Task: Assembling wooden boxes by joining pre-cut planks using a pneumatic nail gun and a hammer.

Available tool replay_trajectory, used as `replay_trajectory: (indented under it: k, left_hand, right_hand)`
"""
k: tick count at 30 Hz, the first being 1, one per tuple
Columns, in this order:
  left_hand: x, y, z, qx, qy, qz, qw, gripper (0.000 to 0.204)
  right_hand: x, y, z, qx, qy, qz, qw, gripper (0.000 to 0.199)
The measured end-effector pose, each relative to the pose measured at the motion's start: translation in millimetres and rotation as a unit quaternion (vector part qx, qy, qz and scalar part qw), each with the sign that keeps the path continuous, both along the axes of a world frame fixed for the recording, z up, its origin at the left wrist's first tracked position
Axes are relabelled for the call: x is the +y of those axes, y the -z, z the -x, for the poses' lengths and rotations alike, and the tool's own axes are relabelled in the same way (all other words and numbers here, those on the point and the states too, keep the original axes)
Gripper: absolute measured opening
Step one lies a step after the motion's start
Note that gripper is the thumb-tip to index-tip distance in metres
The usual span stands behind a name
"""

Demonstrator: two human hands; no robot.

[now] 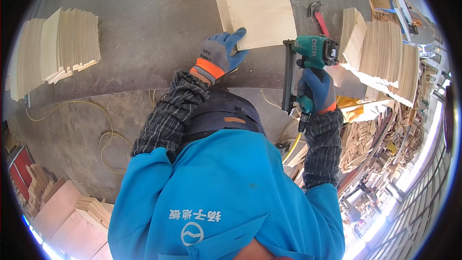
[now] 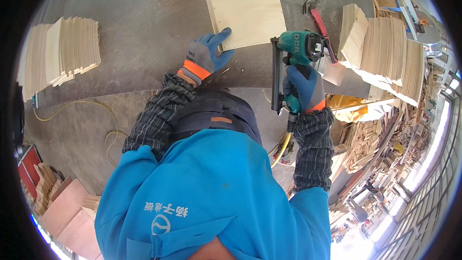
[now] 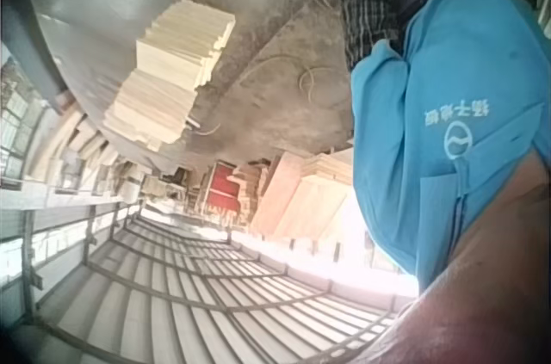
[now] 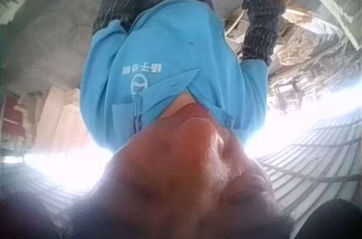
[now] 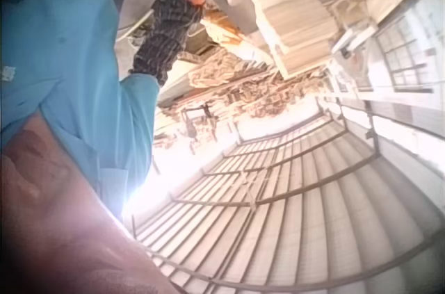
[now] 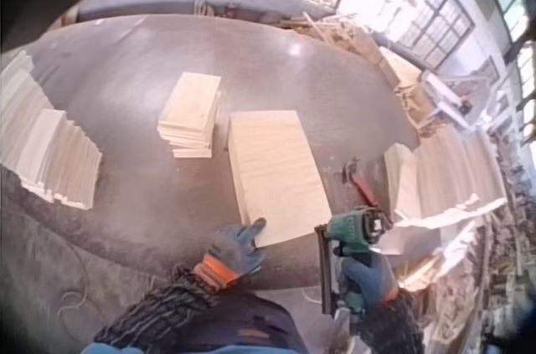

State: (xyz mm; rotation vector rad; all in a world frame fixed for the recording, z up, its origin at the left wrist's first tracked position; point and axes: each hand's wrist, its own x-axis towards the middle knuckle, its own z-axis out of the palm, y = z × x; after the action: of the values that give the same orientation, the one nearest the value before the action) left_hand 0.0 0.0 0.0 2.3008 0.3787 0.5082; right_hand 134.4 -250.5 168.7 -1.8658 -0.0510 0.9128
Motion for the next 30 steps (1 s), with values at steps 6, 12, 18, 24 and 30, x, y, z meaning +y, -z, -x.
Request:
replay_trajectory:
  k: [6,12,18,24,30]
  left_hand:
    - [-7,-3,-4,-0.015,-0.006,-0.004,1.0,0.058]
    - [-8,2,-7,-0.035,-0.009,-0.018,0.999,0.057]
    - [-6,3,-6,-0.038,-0.009,-0.021,0.999,0.057]
    - [-5,0,-3,-0.014,0.005,0.003,1.0,0.06]
    - [-2,6,-2,-0.053,-0.011,-0.044,0.998,0.055]
  right_hand:
    - [2,-2,0,0.012,-0.004,0.004,1.0,0.044]
    - [3,-3,-3,0.002,-0.02,0.025,0.999,0.043]
    - [5,0,-1,0.008,-0.019,0.014,1.0,0.043]
    - [5,0,-3,0.009,-0.018,0.037,0.999,0.041]
    - [-8,-4,-7,-0.003,-0.006,-0.006,1.0,0.034]
